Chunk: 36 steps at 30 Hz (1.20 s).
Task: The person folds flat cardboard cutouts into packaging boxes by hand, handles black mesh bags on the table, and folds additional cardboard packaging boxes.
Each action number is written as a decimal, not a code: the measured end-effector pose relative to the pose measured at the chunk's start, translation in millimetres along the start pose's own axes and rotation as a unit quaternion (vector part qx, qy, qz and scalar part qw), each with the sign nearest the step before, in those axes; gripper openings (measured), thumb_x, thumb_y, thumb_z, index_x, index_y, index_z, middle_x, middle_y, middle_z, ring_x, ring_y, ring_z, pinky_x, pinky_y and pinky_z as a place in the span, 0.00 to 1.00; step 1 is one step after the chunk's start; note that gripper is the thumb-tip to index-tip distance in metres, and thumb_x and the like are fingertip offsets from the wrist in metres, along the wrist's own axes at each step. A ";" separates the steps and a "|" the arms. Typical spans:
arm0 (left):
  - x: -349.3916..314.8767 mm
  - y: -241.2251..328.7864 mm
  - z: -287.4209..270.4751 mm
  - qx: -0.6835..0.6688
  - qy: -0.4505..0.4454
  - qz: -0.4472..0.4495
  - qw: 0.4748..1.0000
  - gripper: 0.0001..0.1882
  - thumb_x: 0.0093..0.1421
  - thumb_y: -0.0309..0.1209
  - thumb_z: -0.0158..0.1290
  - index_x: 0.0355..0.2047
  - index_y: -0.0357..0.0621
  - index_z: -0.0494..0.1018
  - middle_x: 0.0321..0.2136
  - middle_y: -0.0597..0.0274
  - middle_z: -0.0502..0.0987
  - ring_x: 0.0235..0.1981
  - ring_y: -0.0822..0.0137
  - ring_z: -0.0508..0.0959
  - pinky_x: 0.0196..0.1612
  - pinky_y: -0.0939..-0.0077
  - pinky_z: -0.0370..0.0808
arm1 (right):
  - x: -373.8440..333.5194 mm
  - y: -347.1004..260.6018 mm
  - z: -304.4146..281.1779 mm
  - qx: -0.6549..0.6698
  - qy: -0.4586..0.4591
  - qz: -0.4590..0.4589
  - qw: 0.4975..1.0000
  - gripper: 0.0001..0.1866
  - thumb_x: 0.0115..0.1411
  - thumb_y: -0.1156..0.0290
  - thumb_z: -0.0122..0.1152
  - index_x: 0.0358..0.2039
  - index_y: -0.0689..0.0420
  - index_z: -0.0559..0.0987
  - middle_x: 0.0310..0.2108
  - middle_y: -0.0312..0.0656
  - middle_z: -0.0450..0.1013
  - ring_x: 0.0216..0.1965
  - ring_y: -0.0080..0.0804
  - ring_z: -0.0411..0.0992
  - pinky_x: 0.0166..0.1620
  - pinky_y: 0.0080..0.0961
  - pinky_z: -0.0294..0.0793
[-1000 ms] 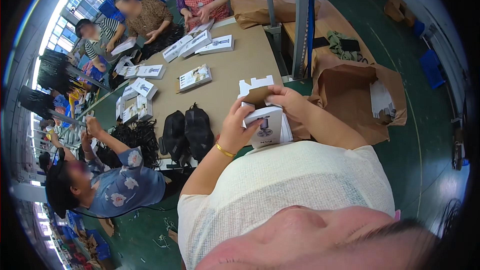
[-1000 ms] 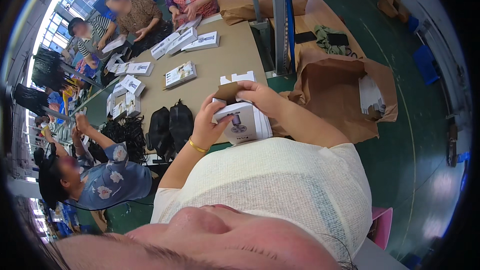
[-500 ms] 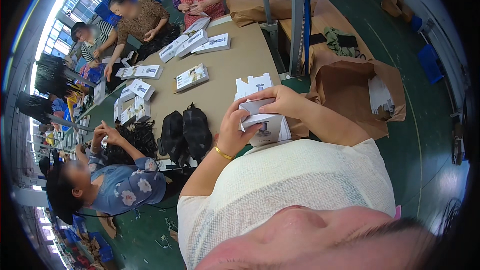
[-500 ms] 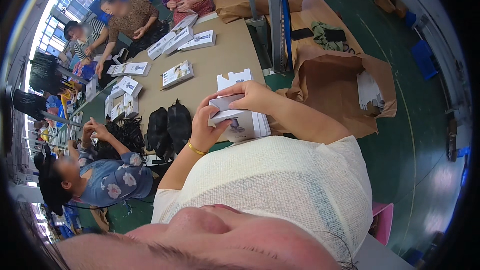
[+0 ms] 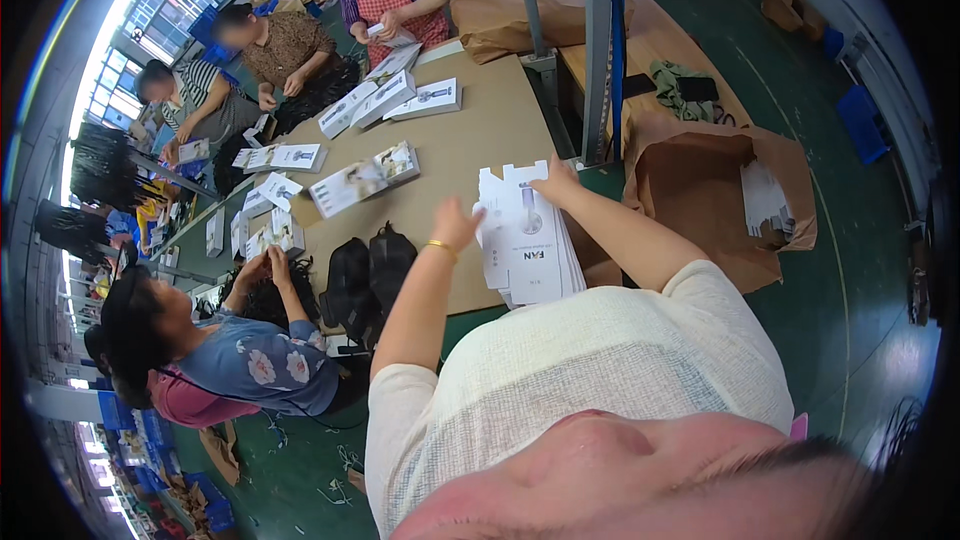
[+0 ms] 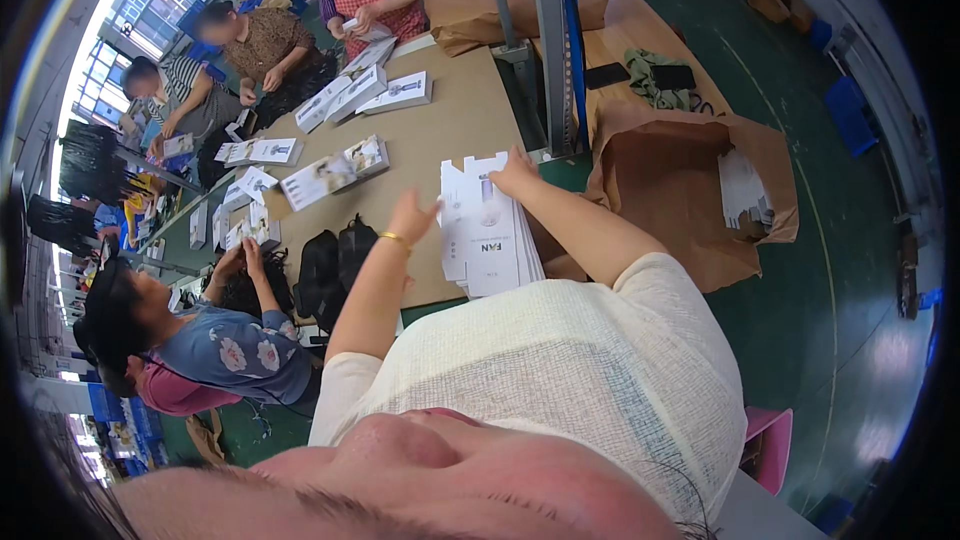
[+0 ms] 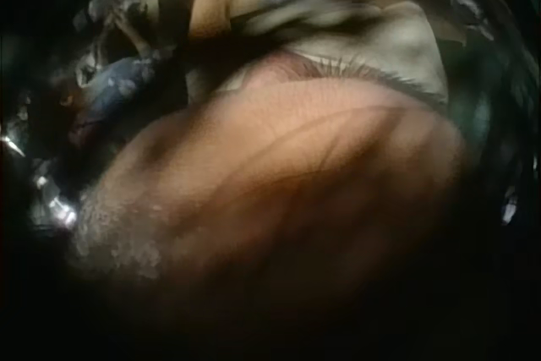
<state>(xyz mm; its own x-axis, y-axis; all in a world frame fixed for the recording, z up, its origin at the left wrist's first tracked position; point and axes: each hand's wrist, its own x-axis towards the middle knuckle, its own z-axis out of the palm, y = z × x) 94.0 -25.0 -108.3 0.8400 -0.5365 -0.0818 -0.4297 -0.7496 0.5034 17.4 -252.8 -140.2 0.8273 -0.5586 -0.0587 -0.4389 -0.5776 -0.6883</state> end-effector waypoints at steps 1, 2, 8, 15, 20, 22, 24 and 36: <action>-0.8 16.2 13.2 -0.081 -0.094 -0.061 0.990 0.38 0.50 0.43 0.56 0.54 0.29 0.57 0.54 0.38 0.60 0.57 0.46 0.60 0.58 0.63 0.59 | 3.5 8.1 5.2 -0.015 -0.031 0.014 0.999 0.35 0.47 0.58 0.59 0.54 0.58 0.61 0.51 0.54 0.64 0.54 0.48 0.62 0.55 0.36 0.59; 1.6 14.8 29.9 -0.163 -0.105 -0.061 0.979 0.38 0.51 0.42 0.56 0.54 0.29 0.57 0.54 0.38 0.60 0.56 0.47 0.61 0.58 0.63 0.59 | 5.7 13.5 11.9 -0.030 -0.063 0.024 0.997 0.33 0.47 0.59 0.60 0.52 0.56 0.62 0.51 0.52 0.64 0.53 0.48 0.62 0.54 0.39 0.59; 7.5 -9.2 38.6 -0.415 0.010 -0.092 0.905 0.24 0.53 0.37 0.54 0.45 0.31 0.68 0.41 0.50 0.74 0.42 0.64 0.74 0.46 0.73 0.69 | -16.5 -4.7 7.8 0.095 0.048 -0.080 0.991 0.24 0.51 0.70 0.54 0.51 0.57 0.65 0.47 0.51 0.67 0.50 0.44 0.65 0.51 0.35 0.62; -46.3 75.7 -75.1 -0.489 0.034 -0.066 0.869 0.15 0.56 0.39 0.54 0.30 0.38 0.72 0.22 0.70 0.72 0.22 0.79 0.68 0.25 0.85 0.63 | -107.2 -98.3 -77.8 0.490 -0.086 -0.095 0.862 0.19 0.46 0.82 0.44 0.42 0.61 0.67 0.39 0.41 0.68 0.40 0.28 0.66 0.44 0.23 0.64; -80.7 79.8 -73.6 -0.570 0.071 0.016 0.819 0.11 0.56 0.34 0.54 0.33 0.38 0.71 0.26 0.69 0.73 0.25 0.79 0.70 0.28 0.85 0.66 | -148.7 -120.3 -103.3 0.451 -0.143 -0.087 0.877 0.18 0.53 0.74 0.46 0.46 0.58 0.64 0.38 0.42 0.66 0.41 0.25 0.64 0.45 0.22 0.65; -89.4 80.5 -71.0 -0.568 0.077 0.034 0.819 0.10 0.57 0.30 0.53 0.36 0.38 0.70 0.28 0.68 0.74 0.28 0.79 0.71 0.31 0.85 0.67 | -152.7 -118.0 -101.9 0.532 -0.163 -0.103 0.824 0.18 0.55 0.70 0.46 0.48 0.57 0.63 0.40 0.42 0.66 0.42 0.26 0.64 0.47 0.23 0.65; -96.4 86.7 -69.8 -0.591 0.083 0.047 0.801 0.10 0.57 0.30 0.53 0.37 0.39 0.70 0.29 0.67 0.74 0.30 0.78 0.72 0.33 0.85 0.68 | -153.9 -116.7 -104.1 0.587 -0.195 -0.105 0.779 0.20 0.58 0.66 0.40 0.52 0.56 0.62 0.42 0.42 0.67 0.44 0.29 0.65 0.51 0.26 0.64; -108.1 91.5 -74.9 -0.614 0.038 0.046 0.787 0.11 0.56 0.26 0.53 0.39 0.39 0.68 0.31 0.65 0.75 0.32 0.76 0.72 0.36 0.84 0.68 | -167.0 -109.8 -109.4 0.499 -0.175 -0.169 0.832 0.27 0.57 0.60 0.41 0.57 0.54 0.57 0.47 0.42 0.62 0.51 0.29 0.59 0.56 0.26 0.57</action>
<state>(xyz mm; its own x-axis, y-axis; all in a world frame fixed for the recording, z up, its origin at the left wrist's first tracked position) -11.3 -6.6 11.1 0.8614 -0.5070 0.0312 0.1154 0.2551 0.9600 -110.9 -161.1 24.3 0.9724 -0.1559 0.1735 0.2046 0.2128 -0.9554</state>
